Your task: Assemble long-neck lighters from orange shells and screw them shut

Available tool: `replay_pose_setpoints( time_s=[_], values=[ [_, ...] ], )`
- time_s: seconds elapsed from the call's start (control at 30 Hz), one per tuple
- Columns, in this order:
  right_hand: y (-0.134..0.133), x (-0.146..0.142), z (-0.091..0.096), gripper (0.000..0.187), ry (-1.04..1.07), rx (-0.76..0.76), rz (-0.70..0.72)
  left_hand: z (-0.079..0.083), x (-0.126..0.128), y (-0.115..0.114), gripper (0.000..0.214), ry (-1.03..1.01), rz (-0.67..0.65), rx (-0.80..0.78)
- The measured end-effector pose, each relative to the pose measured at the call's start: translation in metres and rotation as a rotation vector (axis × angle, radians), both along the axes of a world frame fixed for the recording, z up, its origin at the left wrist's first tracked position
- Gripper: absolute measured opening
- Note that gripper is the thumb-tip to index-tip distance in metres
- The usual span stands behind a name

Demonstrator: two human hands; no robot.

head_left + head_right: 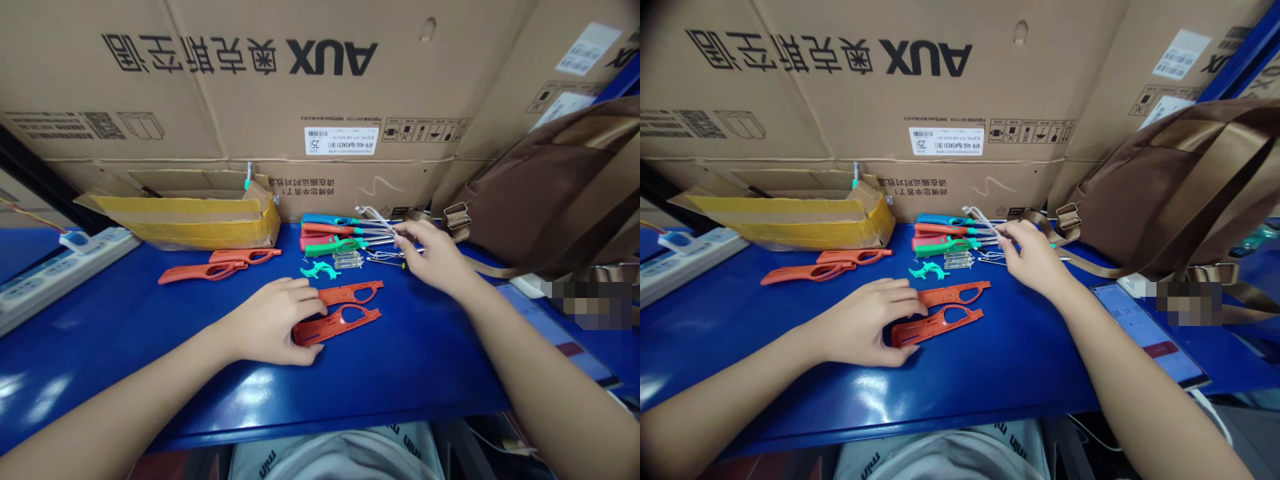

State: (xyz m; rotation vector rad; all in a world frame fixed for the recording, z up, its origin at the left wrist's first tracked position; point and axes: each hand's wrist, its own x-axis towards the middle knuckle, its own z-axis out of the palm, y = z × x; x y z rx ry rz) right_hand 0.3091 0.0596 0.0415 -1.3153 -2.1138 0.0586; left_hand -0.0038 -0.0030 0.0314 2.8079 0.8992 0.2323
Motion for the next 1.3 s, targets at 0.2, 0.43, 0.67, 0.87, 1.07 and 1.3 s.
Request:
replay_pose_setpoints(
  time_s=[0.2, 0.43, 0.67, 0.87, 1.07, 1.3],
  values=[
    [-0.013, -0.021, -0.012, 0.025, 0.004, -0.02, 0.221, -0.008, 0.004, 0.001, 0.056, -0.12, -0.045, -0.029],
    [-0.018, -0.024, -0.02, 0.029, -0.176, -0.076, 0.204, -0.011, 0.001, 0.005, 0.067, -0.048, -0.057, -0.031],
    [-0.019, -0.025, -0.017, 0.023, -0.082, -0.116, 0.229, -0.003, -0.005, 0.008, 0.058, 0.036, 0.011, 0.038],
    [-0.021, -0.026, -0.014, 0.007, -0.032, -0.162, 0.251, -0.001, -0.008, 0.009, 0.059, 0.023, 0.06, 0.077],
    [-0.021, -0.024, -0.014, 0.019, -0.13, -0.168, 0.229, -0.008, 0.001, 0.004, 0.044, -0.049, -0.009, 0.05],
    [-0.021, -0.023, -0.013, 0.029, -0.244, -0.204, 0.259, -0.006, -0.003, 0.007, 0.024, -0.003, -0.006, 0.019]
  ],
)
